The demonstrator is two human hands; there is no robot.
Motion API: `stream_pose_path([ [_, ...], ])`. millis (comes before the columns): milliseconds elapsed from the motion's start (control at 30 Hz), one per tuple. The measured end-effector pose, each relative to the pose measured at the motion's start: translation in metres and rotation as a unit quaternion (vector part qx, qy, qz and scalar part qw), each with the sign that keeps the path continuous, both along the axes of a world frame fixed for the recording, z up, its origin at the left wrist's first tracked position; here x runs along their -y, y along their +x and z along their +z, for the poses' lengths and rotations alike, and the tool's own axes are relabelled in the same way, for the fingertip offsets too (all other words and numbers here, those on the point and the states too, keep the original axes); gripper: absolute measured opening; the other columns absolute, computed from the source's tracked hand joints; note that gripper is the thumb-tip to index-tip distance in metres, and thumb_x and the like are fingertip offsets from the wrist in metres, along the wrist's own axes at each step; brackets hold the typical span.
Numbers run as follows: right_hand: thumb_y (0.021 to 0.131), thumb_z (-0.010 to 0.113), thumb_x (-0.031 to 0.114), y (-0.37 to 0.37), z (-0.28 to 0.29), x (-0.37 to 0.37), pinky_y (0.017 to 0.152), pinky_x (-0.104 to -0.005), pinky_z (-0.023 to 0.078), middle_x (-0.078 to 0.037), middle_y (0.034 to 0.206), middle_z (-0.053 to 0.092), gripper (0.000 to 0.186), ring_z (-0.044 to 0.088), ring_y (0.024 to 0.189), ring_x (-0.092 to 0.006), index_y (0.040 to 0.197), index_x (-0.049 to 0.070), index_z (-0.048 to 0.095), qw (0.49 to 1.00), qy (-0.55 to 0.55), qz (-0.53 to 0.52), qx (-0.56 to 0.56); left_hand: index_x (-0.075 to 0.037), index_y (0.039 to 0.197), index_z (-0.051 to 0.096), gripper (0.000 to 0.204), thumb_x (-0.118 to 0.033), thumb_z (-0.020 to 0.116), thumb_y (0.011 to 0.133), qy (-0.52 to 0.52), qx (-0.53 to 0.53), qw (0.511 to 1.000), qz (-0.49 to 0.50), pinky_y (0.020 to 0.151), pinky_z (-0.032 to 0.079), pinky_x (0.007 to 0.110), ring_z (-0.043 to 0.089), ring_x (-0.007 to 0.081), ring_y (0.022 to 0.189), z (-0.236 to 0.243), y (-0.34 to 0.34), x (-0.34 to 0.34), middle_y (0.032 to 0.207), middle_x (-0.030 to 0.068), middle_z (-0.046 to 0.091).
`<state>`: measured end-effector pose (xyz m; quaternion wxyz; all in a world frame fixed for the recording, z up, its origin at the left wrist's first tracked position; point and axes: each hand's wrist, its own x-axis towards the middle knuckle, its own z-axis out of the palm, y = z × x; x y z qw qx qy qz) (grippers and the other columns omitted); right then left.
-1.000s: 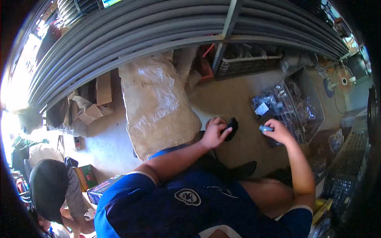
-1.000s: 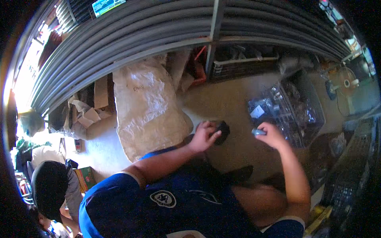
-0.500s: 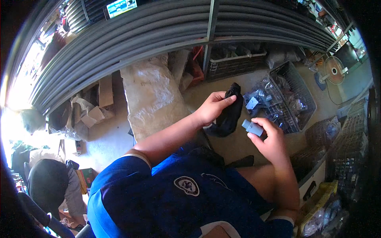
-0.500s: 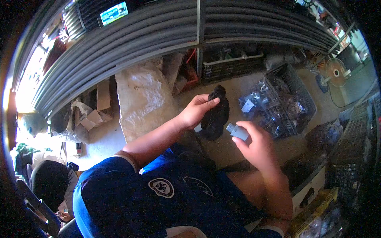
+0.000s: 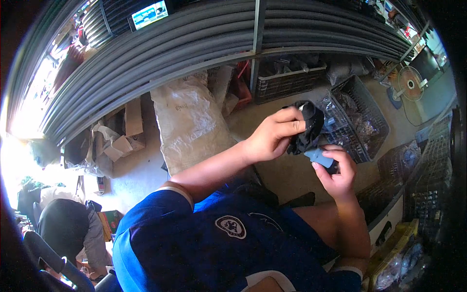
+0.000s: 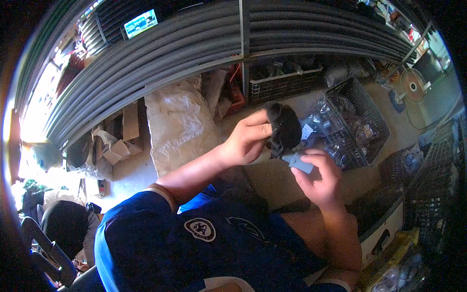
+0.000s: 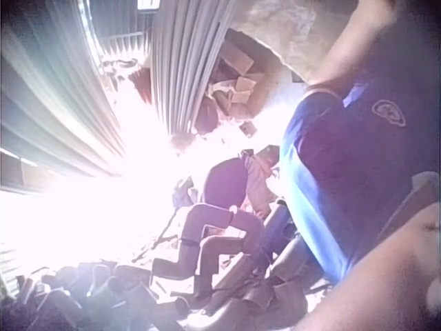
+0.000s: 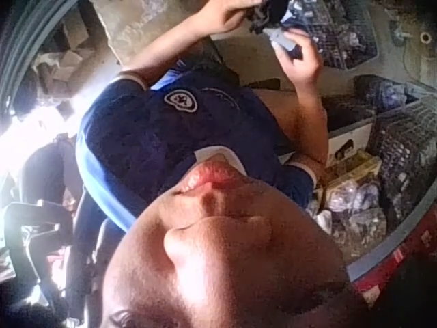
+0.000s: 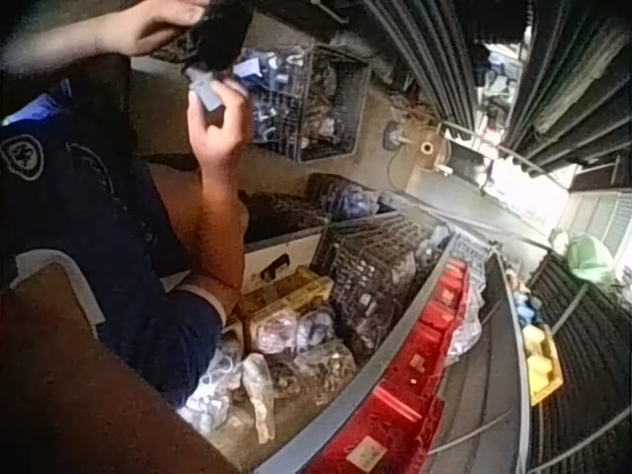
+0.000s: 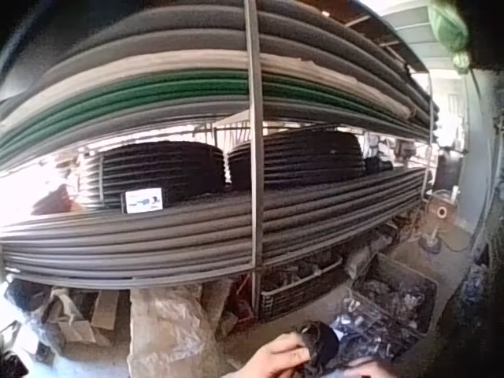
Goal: Sorting through small plastic plumbing fittings and placing them into a black bag.
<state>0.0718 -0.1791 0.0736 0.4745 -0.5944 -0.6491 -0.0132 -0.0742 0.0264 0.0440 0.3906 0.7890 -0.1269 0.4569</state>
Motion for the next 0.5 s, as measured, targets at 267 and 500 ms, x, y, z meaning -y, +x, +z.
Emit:
stream_pose_path([
  [267, 0.079, 0.084, 0.006, 0.002, 0.000, -0.002, 0.084, -0.0375, 0.055, -0.017, 0.107, 0.071, 0.040, 0.070, 0.095, -0.0293, 0.115, 0.001, 0.066, 0.998, -0.030, -0.063, 0.007, 0.000, 0.139, 0.051, 0.051, -0.014, 0.058, 0.090, -0.118, -0.079, 0.990, 0.018, 0.099, 0.047, 0.038, 0.056, 0.0327, 0.116, 0.006, -0.004, -0.007, 0.132, 0.0221, 0.052],
  [500, 0.078, 0.083, 0.004, -0.012, -0.008, -0.016, 0.087, -0.0400, 0.055, -0.017, 0.110, 0.070, 0.043, 0.069, 0.101, -0.0350, 0.116, 0.002, 0.065, 0.997, -0.026, -0.044, 0.062, 0.005, 0.109, 0.061, 0.021, -0.009, 0.051, 0.097, -0.293, -0.214, 0.932, -0.019, 0.078, 0.053, 0.038, 0.067, 0.0241, 0.084, -0.021, 0.009, 0.045, 0.089, 0.0226, 0.068],
])
